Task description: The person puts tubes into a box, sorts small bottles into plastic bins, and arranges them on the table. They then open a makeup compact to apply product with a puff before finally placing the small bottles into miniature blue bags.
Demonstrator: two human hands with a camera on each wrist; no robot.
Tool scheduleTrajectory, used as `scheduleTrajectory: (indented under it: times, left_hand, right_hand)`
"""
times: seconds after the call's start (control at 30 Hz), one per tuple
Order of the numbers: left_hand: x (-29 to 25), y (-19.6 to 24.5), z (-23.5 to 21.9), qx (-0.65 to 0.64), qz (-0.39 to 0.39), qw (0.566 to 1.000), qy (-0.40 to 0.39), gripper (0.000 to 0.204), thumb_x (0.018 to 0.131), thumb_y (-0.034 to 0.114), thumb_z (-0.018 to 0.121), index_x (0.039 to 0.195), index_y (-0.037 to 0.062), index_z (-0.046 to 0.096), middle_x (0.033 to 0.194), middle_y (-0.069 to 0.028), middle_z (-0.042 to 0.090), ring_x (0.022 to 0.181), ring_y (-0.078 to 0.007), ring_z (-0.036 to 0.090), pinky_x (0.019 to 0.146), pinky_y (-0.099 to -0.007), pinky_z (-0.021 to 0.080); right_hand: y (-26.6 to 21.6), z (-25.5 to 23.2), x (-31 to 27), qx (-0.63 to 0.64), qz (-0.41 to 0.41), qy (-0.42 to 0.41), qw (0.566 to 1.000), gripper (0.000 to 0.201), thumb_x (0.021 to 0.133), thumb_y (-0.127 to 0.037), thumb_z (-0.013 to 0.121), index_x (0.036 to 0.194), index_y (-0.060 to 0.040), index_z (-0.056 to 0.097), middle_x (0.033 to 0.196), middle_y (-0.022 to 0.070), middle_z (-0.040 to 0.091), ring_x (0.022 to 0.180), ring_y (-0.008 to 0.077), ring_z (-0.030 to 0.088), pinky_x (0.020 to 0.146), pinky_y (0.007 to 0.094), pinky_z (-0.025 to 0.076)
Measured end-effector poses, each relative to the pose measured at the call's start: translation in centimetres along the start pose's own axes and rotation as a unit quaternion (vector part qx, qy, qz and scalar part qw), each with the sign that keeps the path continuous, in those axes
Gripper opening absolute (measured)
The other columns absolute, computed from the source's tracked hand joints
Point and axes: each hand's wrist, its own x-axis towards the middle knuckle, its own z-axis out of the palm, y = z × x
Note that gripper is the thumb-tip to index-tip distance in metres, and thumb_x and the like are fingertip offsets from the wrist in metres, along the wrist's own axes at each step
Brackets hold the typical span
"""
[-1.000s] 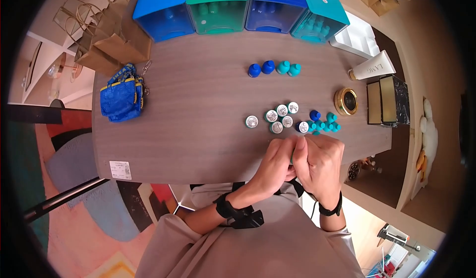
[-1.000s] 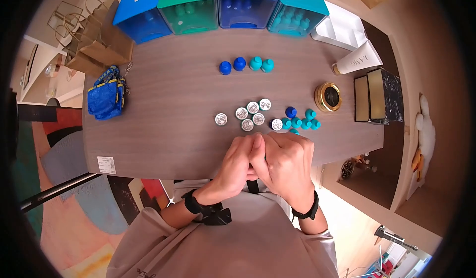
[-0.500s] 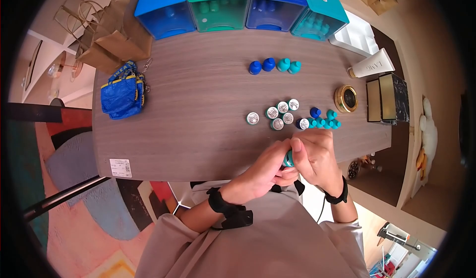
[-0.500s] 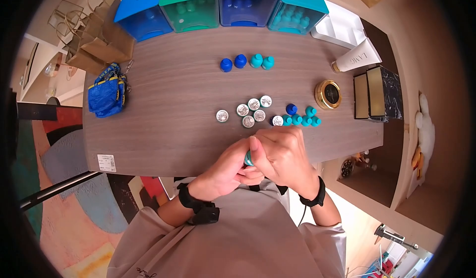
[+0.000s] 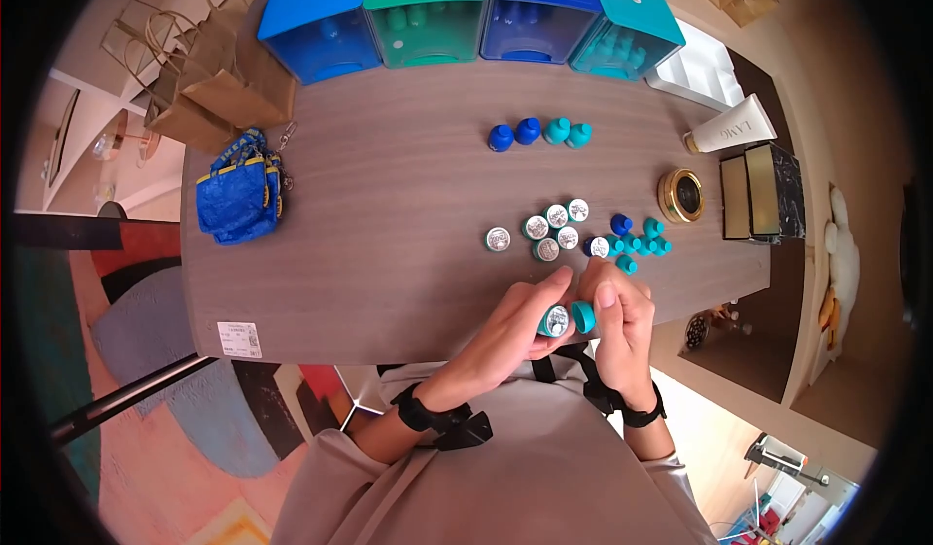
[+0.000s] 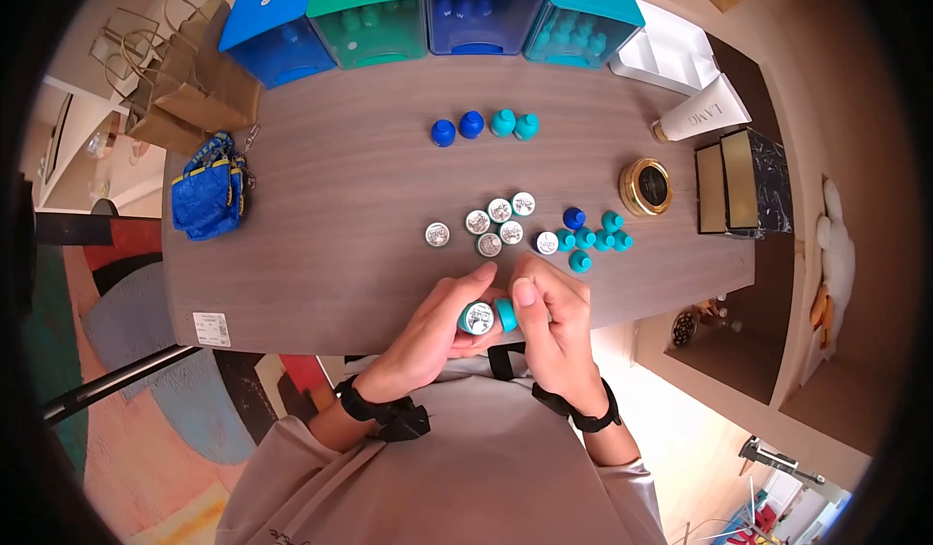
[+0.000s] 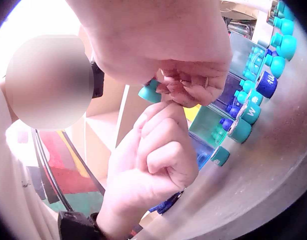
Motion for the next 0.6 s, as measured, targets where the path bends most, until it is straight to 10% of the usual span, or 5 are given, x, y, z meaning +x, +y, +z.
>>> scheduleTrajectory:
  times: [0.2, 0.37, 0.6]
  left_hand:
    - [-1.7, -0.2, -1.2, 0.203, 0.063, 0.973, 0.086, 0.033, 0.114, 0.03, 0.062, 0.092, 0.005, 0.059, 0.083, 0.0036, 0.055, 0.071, -0.0023, 0.041, 0.061, -0.0244, 0.032]
    - [-2.8, -1.1, -3.4, 0.274, 0.131, 0.944, 0.127, 0.023, 0.114, 0.022, 0.061, 0.106, 0.0009, 0.064, 0.088, 0.0021, 0.063, 0.075, -0.0028, 0.046, 0.064, -0.0229, 0.037]
    - [-3.0, 1.5, -3.3, 0.104, 0.046, 0.987, 0.117, 0.049, 0.121, 0.042, 0.037, 0.091, 0.0065, 0.052, 0.076, 0.0022, 0.044, 0.065, -0.0071, 0.029, 0.061, -0.0272, 0.025]
  right_hand:
    - [0.2, -1.4, -2.5, 0.042, 0.135, 0.019, 0.99, 0.032, 0.116, -0.027, 0.056, 0.094, -0.0037, 0.055, 0.076, 0.0016, 0.052, 0.064, 0.0099, 0.046, 0.059, 0.0289, 0.037]
    - [2.2, -4.8, -4.7, -0.159, 0.154, 0.113, 0.969, 0.023, 0.112, -0.019, 0.065, 0.101, -0.0002, 0.055, 0.082, 0.0053, 0.062, 0.068, 0.0116, 0.052, 0.06, 0.0294, 0.041]
    - [4.1, -8.3, -3.7, -0.424, 0.163, 0.144, 0.879, 0.025, 0.106, -0.018, 0.076, 0.099, -0.0017, 0.059, 0.069, 0.0112, 0.058, 0.056, 0.0236, 0.049, 0.054, 0.0377, 0.04]
